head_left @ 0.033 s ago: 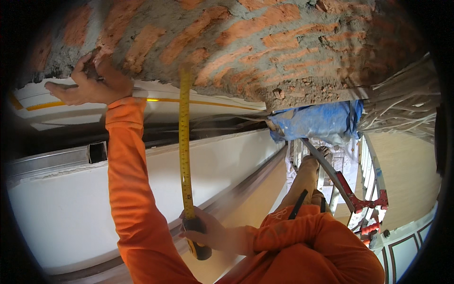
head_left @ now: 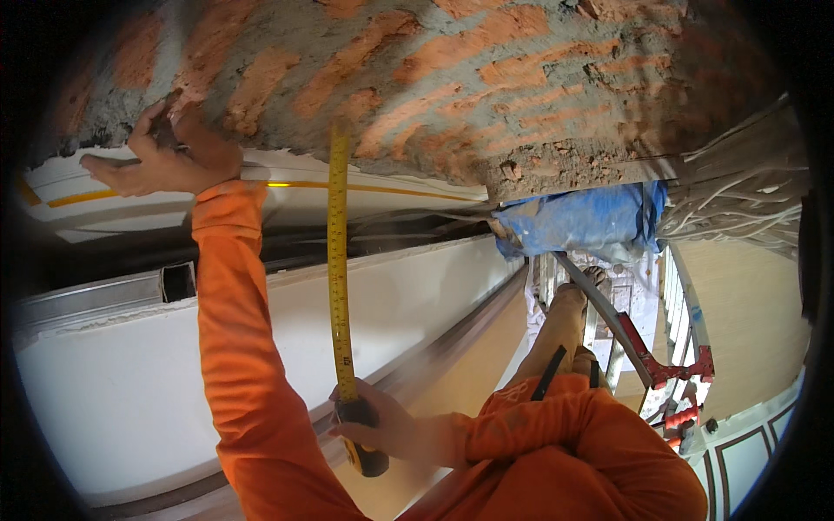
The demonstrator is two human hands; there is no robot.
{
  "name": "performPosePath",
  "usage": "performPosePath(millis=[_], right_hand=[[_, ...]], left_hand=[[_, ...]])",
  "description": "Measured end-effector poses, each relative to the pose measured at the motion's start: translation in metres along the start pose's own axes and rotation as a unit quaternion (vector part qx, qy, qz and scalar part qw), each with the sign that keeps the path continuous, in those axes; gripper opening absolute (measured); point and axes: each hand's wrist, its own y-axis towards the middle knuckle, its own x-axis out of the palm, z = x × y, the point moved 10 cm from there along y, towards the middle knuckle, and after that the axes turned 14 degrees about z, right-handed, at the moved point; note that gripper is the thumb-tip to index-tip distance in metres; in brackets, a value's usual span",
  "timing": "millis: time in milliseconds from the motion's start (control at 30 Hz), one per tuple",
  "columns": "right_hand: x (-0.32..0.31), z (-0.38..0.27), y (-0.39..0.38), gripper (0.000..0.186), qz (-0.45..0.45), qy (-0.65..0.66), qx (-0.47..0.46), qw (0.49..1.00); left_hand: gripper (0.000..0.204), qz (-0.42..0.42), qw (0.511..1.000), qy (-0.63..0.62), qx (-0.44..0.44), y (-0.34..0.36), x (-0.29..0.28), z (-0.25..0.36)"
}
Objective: The person walks down a hallway, climbs a ladder, and uses a tape measure to measure a section of an exposed brick wall. They then use a hammer and a red plastic wall anchor to drive the anchor into the wall.
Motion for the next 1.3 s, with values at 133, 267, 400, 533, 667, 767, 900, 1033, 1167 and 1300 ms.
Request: performPosePath(millis=[133, 267, 400, 533, 667, 767, 900, 1033, 1167, 1300], right_hand=[[-0.004, 0.002, 0.004, 0.041, 0.013, -0.008, 0.014, 1.000], [-0.003, -0.001, 0.004, 0.041, 0.029, -0.020, 0.014, 0.999], [-0.004, -0.002, 0.009, 0.041, 0.038, -0.007, 0.020, 0.999], [0.003, 0.007, 0.005, 0.047, 0.022, -0.001, 0.016, 1.000], [-0.002, 0.012, 0.013, 0.050, 0.029, -0.024, 0.020, 0.999], [-0.007, 0.009, 0.014, 0.053, 0.038, -0.033, 0.020, 0.999], [-0.015, 0.018, 0.015, 0.056, 0.032, -0.050, 0.030, 0.998], [-0.026, 0.020, 0.015, 0.057, 0.038, -0.090, 0.043, 0.994], [-0.030, 0.023, 0.014, 0.056, 0.036, -0.073, 0.062, 0.995], [-0.035, 0.016, 0.017, 0.055, 0.056, -0.074, 0.019, 0.996]], left_hand=[[0.056, -0.019, 0.993, 0.011, 0.113, -0.009, 0.016, 0.070], [0.034, -0.048, 0.986, -0.041, 0.156, -0.025, 0.029, 0.110], [0.024, -0.073, 0.962, 0.047, 0.257, -0.018, 0.029, 0.108], [0.022, -0.041, 0.993, -0.030, 0.103, -0.021, 0.027, 0.110], [0.020, -0.047, 0.994, -0.094, 0.032, -0.027, 0.028, 0.088], [0.023, -0.051, 0.992, -0.100, 0.055, -0.020, 0.024, 0.084], [0.026, -0.065, 0.989, -0.103, 0.080, -0.015, 0.022, 0.078], [0.029, -0.079, 0.987, -0.112, 0.088, -0.011, 0.020, 0.069], [0.033, -0.095, 0.983, -0.123, 0.096, -0.003, 0.020, 0.058], [0.031, -0.145, 0.980, -0.066, 0.116, -0.007, 0.022, 0.056]])
